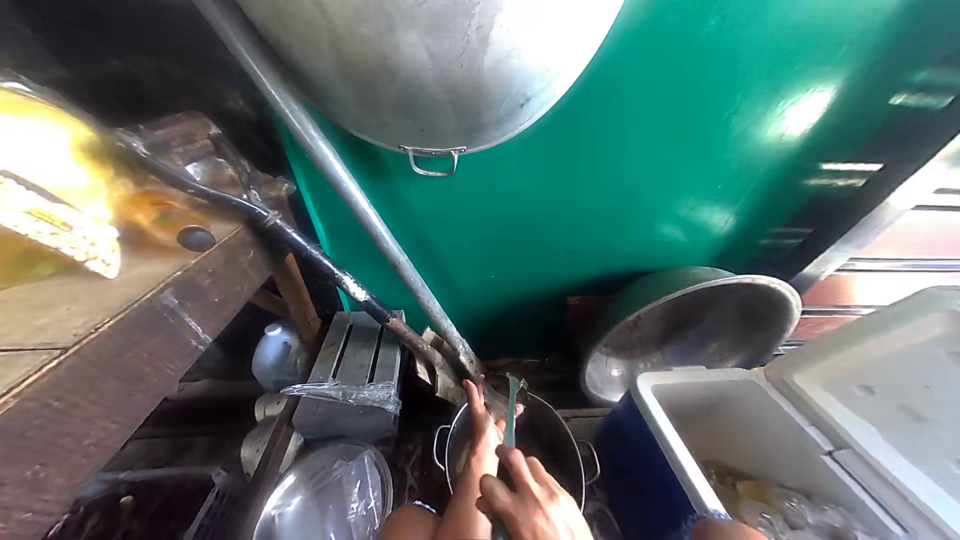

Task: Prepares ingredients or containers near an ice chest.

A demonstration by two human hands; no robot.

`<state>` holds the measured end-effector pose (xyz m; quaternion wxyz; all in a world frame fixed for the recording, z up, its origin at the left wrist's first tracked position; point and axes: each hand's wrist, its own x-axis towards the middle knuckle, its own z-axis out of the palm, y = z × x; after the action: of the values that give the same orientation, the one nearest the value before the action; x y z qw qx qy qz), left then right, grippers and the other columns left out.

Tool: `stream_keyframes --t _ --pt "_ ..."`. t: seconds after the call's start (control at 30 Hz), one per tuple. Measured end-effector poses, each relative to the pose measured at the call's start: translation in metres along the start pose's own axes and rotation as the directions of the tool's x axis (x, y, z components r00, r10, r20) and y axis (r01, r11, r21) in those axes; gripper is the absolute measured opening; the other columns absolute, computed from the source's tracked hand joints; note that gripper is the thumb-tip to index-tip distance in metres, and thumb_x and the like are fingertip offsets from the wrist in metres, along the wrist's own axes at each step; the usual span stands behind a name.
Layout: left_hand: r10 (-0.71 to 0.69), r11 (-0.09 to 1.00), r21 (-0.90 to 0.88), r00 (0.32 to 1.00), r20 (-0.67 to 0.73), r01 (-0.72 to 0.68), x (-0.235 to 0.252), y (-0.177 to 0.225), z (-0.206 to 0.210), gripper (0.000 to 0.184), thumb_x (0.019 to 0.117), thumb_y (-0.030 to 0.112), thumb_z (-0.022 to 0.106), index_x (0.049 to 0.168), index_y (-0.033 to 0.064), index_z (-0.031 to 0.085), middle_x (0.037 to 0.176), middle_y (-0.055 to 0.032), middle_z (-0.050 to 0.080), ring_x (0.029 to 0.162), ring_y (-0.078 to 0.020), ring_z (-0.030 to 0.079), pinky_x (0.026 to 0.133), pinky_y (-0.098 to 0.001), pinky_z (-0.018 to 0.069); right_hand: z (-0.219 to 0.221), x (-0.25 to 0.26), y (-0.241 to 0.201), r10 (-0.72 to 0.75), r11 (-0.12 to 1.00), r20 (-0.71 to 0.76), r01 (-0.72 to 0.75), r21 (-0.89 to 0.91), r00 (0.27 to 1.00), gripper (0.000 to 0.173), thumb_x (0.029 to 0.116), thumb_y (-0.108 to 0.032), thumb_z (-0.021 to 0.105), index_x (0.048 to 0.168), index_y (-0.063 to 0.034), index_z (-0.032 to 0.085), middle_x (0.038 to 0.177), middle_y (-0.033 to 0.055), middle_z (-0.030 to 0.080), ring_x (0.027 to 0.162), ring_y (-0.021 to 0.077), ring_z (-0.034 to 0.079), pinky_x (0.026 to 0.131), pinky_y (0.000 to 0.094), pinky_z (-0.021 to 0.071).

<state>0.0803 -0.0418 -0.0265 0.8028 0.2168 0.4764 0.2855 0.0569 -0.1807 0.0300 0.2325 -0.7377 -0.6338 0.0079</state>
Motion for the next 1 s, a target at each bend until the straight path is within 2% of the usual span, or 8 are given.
stream_keyframes --t 0.1,0.27,0.47,0.6,0.7,0.83,0.9,1.0 --pt "-0.075 0.997 0.000 0.997 0.000 0.075 0.032 -0.013 -0.015 0.071 0.1031 0.070 0.023 0.153 0.0241 0.043 0.149 -0.0186 0.047 0.109 -0.0343 0.061 0.083 -0.0460 0.0529 -0.006 -0.014 0.028 0.107 0.983 -0.109 -0.088 0.162 0.988 0.012 0.0943 -0.019 0.071 0.100 -0.0092 0.077 0.122 0.0235 0.068 0.106 0.0376 0.070 0.084 0.0472 0.0610" --pt "-0.027 0.979 0.204 0.998 0.054 0.015 0.040 -0.001 -0.034 0.040 0.1064 0.032 0.056 0.144 0.0178 0.054 0.132 -0.0149 0.058 0.084 -0.0219 0.063 0.068 -0.0336 0.0526 0.053 -0.008 0.126 0.257 0.953 -0.281 -0.194 0.234 0.925 0.019 0.0945 -0.027 0.069 0.097 -0.0094 0.076 0.109 0.0151 0.071 0.099 0.0256 0.072 0.079 0.0393 0.0616" --pt "0.031 0.920 0.388 0.997 0.075 -0.058 0.046 0.000 -0.048 0.033 0.1095 0.027 0.050 0.136 0.0133 0.063 0.109 -0.0131 0.067 0.071 -0.0173 0.063 0.062 -0.0300 0.0521 0.159 -0.016 0.192 0.430 0.823 0.236 -0.486 0.294 0.871 0.027 0.0980 -0.027 0.068 0.112 -0.0046 0.075 0.128 0.0202 0.067 0.119 0.0341 0.066 0.101 0.0499 0.0535" --pt "0.022 0.882 0.469 0.997 0.080 -0.057 0.045 0.001 -0.056 0.037 0.1105 0.031 0.047 0.141 0.0161 0.060 0.110 -0.0135 0.068 0.069 -0.0170 0.063 0.060 -0.0299 0.0512 0.198 -0.027 0.191 0.461 0.774 0.364 -0.568 0.281 0.809 0.031 0.1002 -0.029 0.066 0.117 -0.0041 0.073 0.125 0.0201 0.069 0.119 0.0361 0.066 0.104 0.0520 0.0509" --pt "0.013 0.869 0.492 0.998 0.066 -0.044 0.044 0.003 -0.060 0.037 0.1107 0.032 0.046 0.141 0.0166 0.060 0.109 -0.0125 0.067 0.066 -0.0157 0.061 0.057 -0.0284 0.0495 0.218 -0.035 0.193 0.663 0.565 0.340 -0.744 0.356 0.667 0.032 0.1015 -0.029 0.065 0.118 -0.0037 0.072 0.113 0.0191 0.073 0.109 0.0348 0.069 0.099 0.0540 0.0515" --pt "-0.004 0.858 0.514 0.999 0.038 -0.016 0.045 0.005 -0.066 0.035 0.1107 0.033 0.046 0.138 0.0174 0.062 0.106 -0.0118 0.067 0.062 -0.0148 0.059 0.051 -0.0264 0.0454 0.224 -0.047 0.206 0.863 0.046 0.376 -0.792 0.608 0.339 0.036 0.1043 -0.032 0.062 0.124 -0.0021 0.067 0.107 0.0214 0.070 0.088 0.0312 0.070 0.082 0.0504 0.0577" --pt "-0.010 0.850 0.526 0.999 0.041 -0.013 0.045 0.005 -0.070 0.035 0.1109 0.032 0.046 0.138 0.0176 0.062 0.114 -0.0113 0.067 0.065 -0.0149 0.061 0.053 -0.0266 0.0469 0.209 -0.047 0.211 0.869 -0.043 0.390 -0.738 0.673 0.305 0.035 0.1048 -0.030 0.062 0.123 -0.0010 0.066 0.108 0.0202 0.069 0.084 0.0277 0.070 0.077 0.0454 0.0594" --pt "0.008 0.840 0.541 0.999 0.054 -0.035 0.046 0.004 -0.074 0.035 0.1110 0.031 0.046 0.137 0.0156 0.063 0.112 -0.0111 0.067 0.062 -0.0136 0.060 0.051 -0.0252 0.0459 0.171 -0.041 0.216 0.850 -0.027 0.378 -0.687 0.726 0.367 0.031 0.1052 -0.027 0.061 0.119 0.0006 0.065 0.108 0.0179 0.069 0.083 0.0243 0.070 0.074 0.0404 0.0609"
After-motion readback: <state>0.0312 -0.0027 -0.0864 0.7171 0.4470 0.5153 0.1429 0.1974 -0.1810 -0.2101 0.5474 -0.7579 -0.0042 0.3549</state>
